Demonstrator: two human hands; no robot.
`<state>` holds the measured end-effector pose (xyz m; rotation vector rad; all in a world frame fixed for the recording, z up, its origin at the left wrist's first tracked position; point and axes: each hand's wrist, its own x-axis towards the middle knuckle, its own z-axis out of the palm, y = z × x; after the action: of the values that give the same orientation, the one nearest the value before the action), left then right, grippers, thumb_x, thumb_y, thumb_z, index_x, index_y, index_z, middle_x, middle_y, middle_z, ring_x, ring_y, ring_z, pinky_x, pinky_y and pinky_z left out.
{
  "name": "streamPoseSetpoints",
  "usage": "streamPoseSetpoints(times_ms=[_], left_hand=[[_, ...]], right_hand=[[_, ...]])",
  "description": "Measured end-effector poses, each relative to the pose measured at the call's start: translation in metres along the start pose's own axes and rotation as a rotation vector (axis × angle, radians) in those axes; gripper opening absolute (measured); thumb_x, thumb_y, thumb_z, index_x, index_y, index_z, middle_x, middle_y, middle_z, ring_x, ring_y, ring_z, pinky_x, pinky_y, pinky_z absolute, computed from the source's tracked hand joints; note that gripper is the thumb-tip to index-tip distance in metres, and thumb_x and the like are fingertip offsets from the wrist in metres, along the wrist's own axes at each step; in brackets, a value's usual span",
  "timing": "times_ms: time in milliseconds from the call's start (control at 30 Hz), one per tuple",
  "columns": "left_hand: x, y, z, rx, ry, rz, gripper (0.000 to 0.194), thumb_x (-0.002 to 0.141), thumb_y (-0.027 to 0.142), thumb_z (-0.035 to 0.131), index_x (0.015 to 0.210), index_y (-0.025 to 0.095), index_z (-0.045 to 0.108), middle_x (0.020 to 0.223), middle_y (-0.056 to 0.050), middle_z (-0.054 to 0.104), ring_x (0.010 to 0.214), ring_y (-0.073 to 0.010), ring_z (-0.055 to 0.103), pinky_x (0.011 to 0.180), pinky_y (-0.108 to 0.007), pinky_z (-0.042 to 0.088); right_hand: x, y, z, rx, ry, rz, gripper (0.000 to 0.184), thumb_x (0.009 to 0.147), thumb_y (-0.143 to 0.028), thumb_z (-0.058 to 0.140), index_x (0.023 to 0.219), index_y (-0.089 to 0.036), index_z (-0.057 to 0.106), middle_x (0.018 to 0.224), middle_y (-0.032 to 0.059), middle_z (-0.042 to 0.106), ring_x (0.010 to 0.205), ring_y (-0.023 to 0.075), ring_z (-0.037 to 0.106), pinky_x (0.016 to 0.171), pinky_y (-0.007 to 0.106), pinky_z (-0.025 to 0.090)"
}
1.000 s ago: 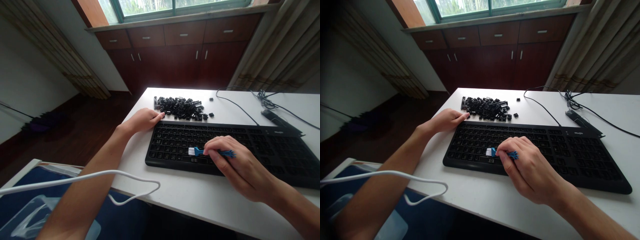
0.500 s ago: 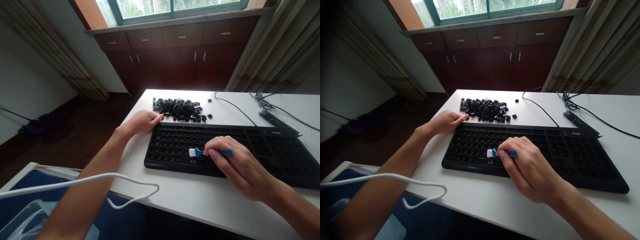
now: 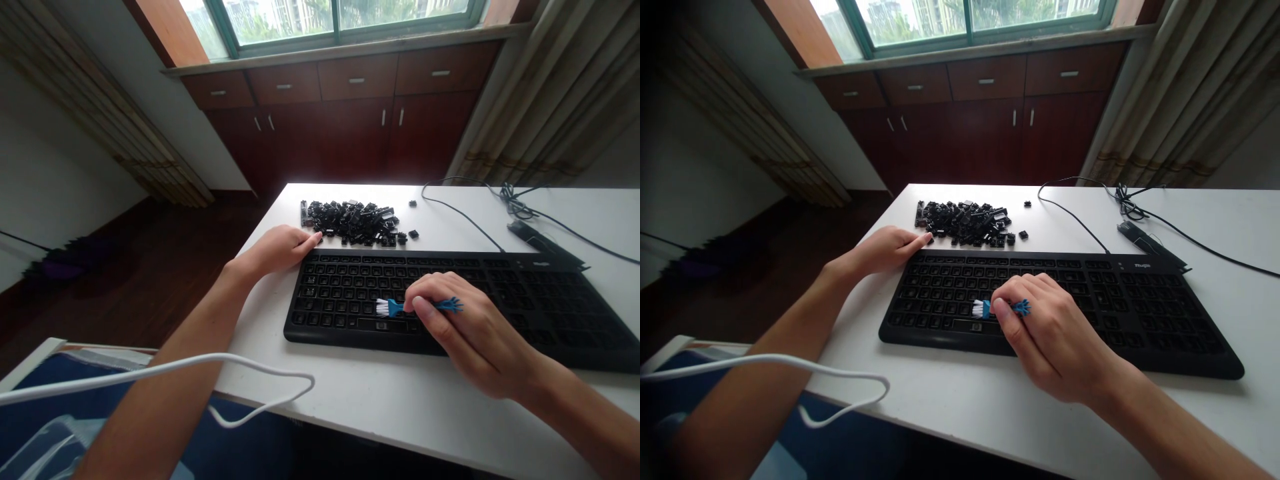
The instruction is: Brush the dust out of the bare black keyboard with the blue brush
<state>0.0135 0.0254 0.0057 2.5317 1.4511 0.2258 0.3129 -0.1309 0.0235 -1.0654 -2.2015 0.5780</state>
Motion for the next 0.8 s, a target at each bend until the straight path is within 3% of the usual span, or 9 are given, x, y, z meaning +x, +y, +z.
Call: streamPoseSetpoints(times_ms=[800], left_hand=[[0.0006, -0.0027, 0.0023, -0.002, -0.006, -0.001, 0.058, 0.095, 0.053, 0.034, 0.052, 0.016, 0.046, 0.051, 0.001, 0.04, 0.049, -0.0085, 0.033, 0.057, -0.028, 0.023]], right_hand=[[0.002, -0.0006, 0.0003, -0.025, 0.074, 0.073, 0.014, 0.095, -0.02, 0.04, 0.09, -0.02, 0.054, 0.083, 0.0007, 0.06, 0.077, 0.0151, 0.052, 0.077, 0.037, 0.036]])
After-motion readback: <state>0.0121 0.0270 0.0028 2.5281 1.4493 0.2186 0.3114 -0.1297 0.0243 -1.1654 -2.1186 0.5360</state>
